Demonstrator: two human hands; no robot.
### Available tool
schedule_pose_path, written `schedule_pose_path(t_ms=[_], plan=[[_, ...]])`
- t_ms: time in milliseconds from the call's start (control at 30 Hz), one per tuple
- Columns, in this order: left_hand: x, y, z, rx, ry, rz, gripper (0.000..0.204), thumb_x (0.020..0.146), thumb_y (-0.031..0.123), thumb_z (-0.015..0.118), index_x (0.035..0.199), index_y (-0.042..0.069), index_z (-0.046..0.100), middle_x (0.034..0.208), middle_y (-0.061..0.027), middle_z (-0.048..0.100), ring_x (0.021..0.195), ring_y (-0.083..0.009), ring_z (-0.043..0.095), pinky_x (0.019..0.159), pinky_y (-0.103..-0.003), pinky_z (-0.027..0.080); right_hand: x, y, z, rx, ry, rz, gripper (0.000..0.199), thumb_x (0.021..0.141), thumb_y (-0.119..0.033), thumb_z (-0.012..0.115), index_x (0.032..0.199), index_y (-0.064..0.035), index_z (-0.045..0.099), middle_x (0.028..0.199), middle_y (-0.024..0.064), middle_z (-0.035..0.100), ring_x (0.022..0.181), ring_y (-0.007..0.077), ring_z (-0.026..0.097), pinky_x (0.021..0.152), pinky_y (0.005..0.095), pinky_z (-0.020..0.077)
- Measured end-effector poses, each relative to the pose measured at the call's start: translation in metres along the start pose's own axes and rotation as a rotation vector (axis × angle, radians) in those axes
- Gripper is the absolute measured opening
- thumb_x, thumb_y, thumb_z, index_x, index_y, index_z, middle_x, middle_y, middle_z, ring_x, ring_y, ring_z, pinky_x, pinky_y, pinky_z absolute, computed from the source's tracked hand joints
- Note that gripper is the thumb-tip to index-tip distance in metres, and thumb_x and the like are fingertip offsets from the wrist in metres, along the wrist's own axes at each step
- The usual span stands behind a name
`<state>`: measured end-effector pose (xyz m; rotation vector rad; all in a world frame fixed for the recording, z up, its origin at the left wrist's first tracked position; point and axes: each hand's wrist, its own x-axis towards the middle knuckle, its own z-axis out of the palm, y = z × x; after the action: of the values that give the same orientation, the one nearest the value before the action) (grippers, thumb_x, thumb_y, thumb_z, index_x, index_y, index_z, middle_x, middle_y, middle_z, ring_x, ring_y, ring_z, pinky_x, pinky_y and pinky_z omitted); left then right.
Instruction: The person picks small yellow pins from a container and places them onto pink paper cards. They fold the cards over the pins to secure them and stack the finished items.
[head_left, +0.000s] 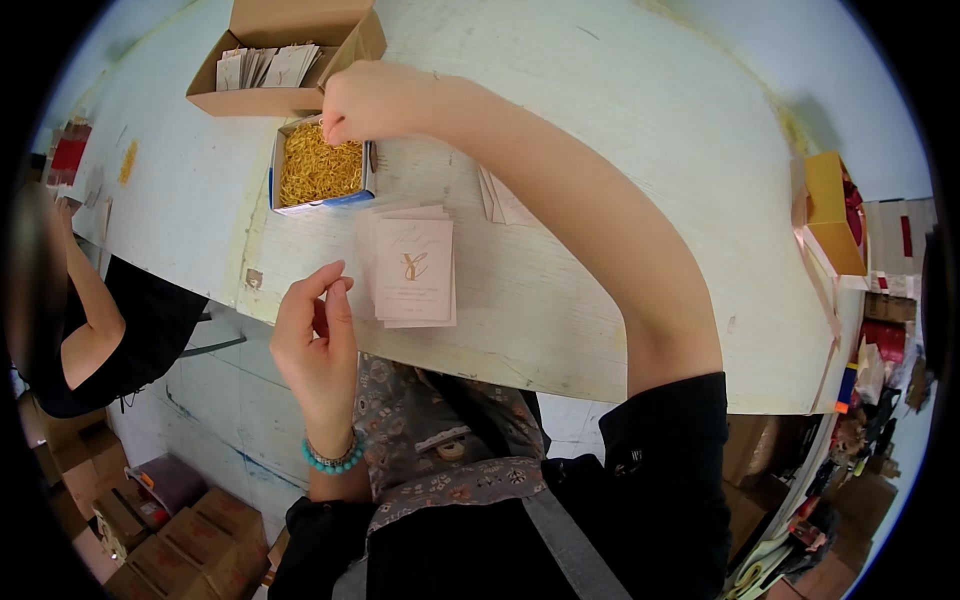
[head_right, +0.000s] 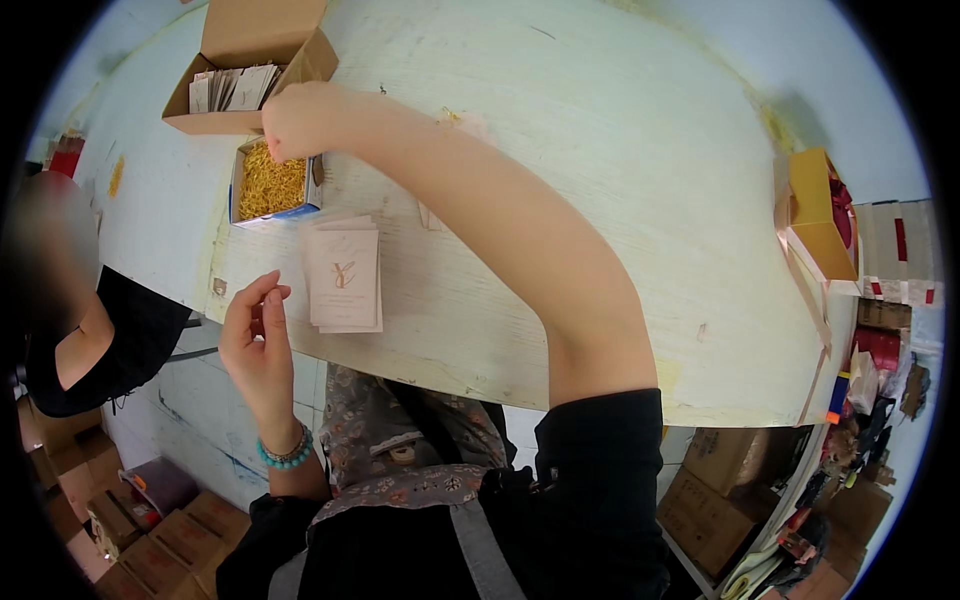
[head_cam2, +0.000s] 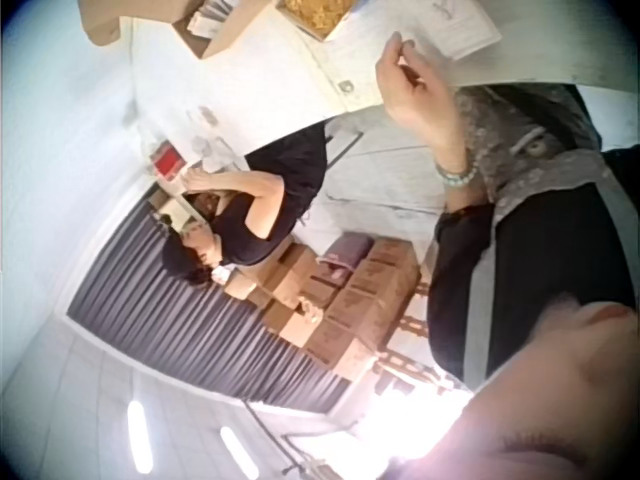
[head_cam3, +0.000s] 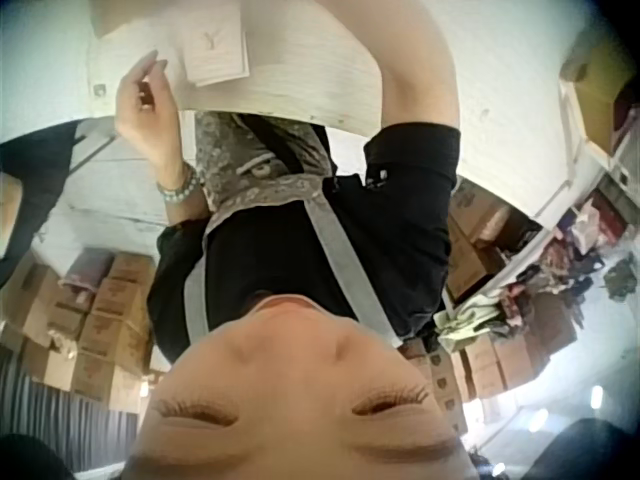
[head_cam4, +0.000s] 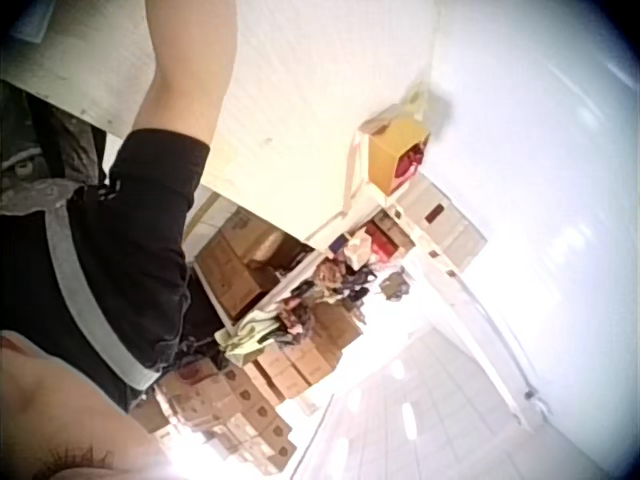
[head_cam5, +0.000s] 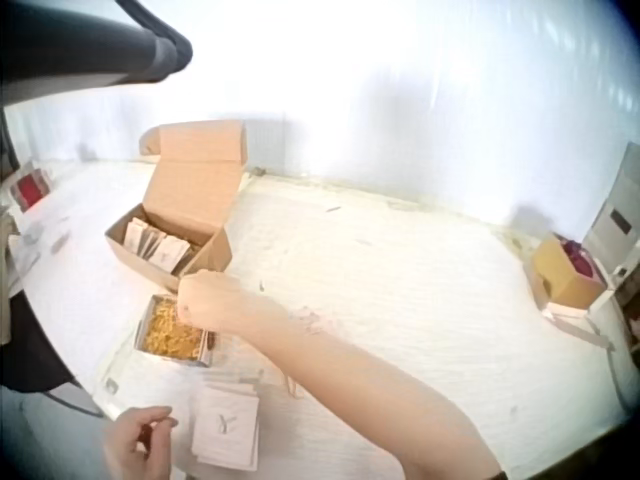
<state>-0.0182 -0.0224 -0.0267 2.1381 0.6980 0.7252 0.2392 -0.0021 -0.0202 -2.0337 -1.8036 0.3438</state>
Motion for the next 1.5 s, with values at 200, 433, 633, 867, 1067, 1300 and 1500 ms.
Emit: schedule_pose_path(t_ms=[200, 433, 633, 867, 1067, 1300, 1500], plan=[[0.001, 0.003, 0.0, -0.025, -0.024, 0.028, 0.017, 0.091, 0.006, 0.056, 0.104, -0.001, 0.063, 0.089, -0.0065, 0.066, 0.072, -0.0063, 0.056, 0.059, -0.019, 0.042, -0.025, 0.002, -0.016, 0.348, 0.182, -0.072, 0.02, 0.075, -0.02, 0.067, 0.088, -0.0059, 0.072, 0.08, 0.0069, 0.07, 0.072, 0.0168, 0.063, 0.064, 0.0302, 0.0478], [0.012, 0.012, -0.005, -0.63, -0.029, 0.077, 0.02, 0.087, 0.014, 0.062, 0.1, -0.001, 0.063, 0.12, -0.0137, 0.054, 0.09, -0.0138, 0.052, 0.071, -0.025, 0.047, -0.119, -0.088, -0.01, 1.245, -0.02, 0.158, 0.013, 0.079, -0.01, 0.07, 0.09, -0.0036, 0.067, 0.078, 0.0034, 0.068, 0.066, 0.0049, 0.058, 0.059, 0.0198, 0.045], [0.0, -0.004, -0.009, -1.186, -0.302, -0.046, 0.025, 0.081, 0.019, 0.071, 0.094, -0.002, 0.064, 0.113, -0.0164, 0.055, 0.095, -0.0211, 0.055, 0.084, -0.032, 0.046, -0.147, -0.117, 0.024, 1.709, 0.012, 0.36, 0.017, 0.08, -0.004, 0.069, 0.093, -0.0027, 0.057, 0.08, 0.0064, 0.067, 0.068, 0.0084, 0.059, 0.061, 0.0196, 0.0464], [-0.008, 0.017, -0.017, -0.802, -0.133, 0.018, 0.023, 0.082, 0.021, 0.07, 0.095, 0.002, 0.064, 0.106, -0.0091, 0.057, 0.098, -0.0218, 0.052, 0.085, -0.035, 0.044, -0.149, -0.119, 0.023, 1.705, 0.061, 0.293, 0.017, 0.082, -0.005, 0.068, 0.094, -0.0012, 0.058, 0.082, 0.0065, 0.067, 0.069, 0.0082, 0.059, 0.062, 0.0205, 0.0477], [-0.006, 0.003, -0.018, -0.637, -0.074, 0.349, 0.025, 0.079, 0.021, 0.072, 0.09, 0.0, 0.065, 0.103, -0.0118, 0.057, 0.091, -0.0216, 0.055, 0.08, -0.031, 0.045, -0.154, -0.12, 0.018, 1.544, 0.012, 0.278, 0.014, 0.083, -0.006, 0.067, 0.094, 0.0002, 0.063, 0.084, 0.0049, 0.067, 0.071, 0.0074, 0.059, 0.063, 0.0201, 0.0476], [-0.008, 0.019, -0.017, -0.532, -0.002, 0.217, 0.014, 0.074, -0.003, 0.069, 0.088, -0.002, 0.065, 0.095, -0.0128, 0.062, 0.085, -0.0213, 0.059, 0.073, -0.028, 0.047, -0.154, -0.126, 0.017, 1.415, 0.072, 0.381, 0.017, 0.087, -0.017, 0.065, 0.089, 0.0001, 0.065, 0.079, 0.0005, 0.063, 0.072, 0.0059, 0.055, 0.066, 0.0209, 0.0458], [-0.001, 0.026, -0.017, -0.102, 0.111, 0.459, 0.022, 0.065, -0.009, 0.071, 0.086, -0.001, 0.066, 0.077, -0.0095, 0.066, 0.056, -0.0142, 0.061, 0.048, -0.022, 0.047, -0.156, -0.12, 0.018, 1.451, 0.145, 0.371, 0.018, 0.087, -0.019, 0.065, 0.085, -0.0009, 0.063, 0.076, -0.0002, 0.06, 0.069, 0.0054, 0.051, 0.064, 0.0209, 0.0426]])
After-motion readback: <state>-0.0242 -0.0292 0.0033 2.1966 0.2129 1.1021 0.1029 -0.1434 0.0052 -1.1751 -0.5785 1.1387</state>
